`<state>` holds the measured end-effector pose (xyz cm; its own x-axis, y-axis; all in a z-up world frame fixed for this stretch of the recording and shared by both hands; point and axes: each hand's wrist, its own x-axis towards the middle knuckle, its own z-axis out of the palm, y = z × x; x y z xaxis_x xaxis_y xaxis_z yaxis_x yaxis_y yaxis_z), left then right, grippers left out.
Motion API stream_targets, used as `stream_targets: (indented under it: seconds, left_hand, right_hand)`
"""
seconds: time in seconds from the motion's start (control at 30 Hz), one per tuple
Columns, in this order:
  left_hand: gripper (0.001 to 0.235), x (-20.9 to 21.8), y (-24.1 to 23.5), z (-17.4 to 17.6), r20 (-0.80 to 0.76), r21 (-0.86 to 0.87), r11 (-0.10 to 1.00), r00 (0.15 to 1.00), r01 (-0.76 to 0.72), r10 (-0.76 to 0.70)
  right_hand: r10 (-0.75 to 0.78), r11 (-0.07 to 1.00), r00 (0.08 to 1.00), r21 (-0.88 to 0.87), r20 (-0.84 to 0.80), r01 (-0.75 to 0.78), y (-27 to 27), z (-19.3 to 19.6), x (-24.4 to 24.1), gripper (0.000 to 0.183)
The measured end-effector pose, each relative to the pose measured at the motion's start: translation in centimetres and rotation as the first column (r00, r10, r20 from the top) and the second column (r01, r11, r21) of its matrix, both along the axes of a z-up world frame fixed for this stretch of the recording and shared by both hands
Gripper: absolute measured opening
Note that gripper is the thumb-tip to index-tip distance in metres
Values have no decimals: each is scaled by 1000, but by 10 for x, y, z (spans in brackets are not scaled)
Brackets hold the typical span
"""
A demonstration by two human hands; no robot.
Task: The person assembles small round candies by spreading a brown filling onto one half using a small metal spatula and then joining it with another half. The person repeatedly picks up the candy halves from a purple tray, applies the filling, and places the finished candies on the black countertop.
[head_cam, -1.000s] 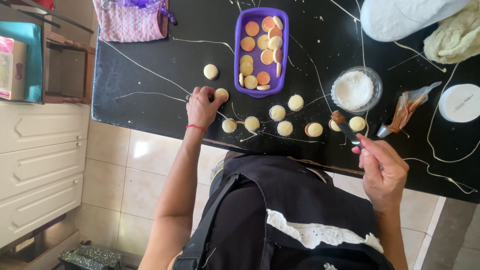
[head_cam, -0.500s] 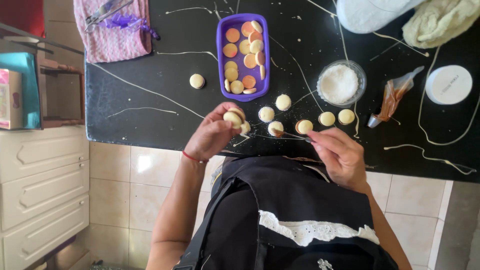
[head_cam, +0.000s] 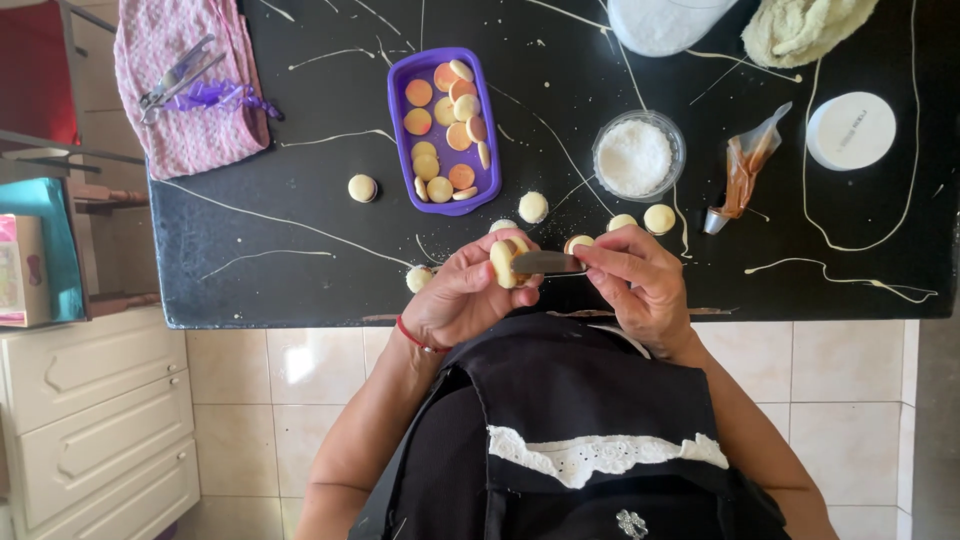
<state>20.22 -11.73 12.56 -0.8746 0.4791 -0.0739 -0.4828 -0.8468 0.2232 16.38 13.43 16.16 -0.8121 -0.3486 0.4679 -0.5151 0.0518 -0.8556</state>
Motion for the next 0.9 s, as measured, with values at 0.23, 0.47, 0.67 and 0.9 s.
stream_targets:
  seconds: [0.23, 0.47, 0.67, 0.9]
  left_hand:
    - [56, 1, 6, 9, -1, -4, 1000, 1000, 7, -7]
    - [58, -5, 3, 24, -39, -25, 999, 999, 34, -35]
    - [66, -6, 8, 25, -49, -81, 996, 998, 39, -43]
    - [58, -11, 10, 23, 1, -47, 998, 999, -36, 36]
  right_hand:
    - [-57, 995, 995, 76, -78, 63, 20, 0, 3, 25]
    - [-107, 951, 967, 260, -232, 168, 59, 21, 2, 23]
    - [-59, 922, 952, 348, -302, 167, 34, 62, -6, 24]
    - [-71, 879, 901, 400, -427, 259, 34, 61, 4, 28]
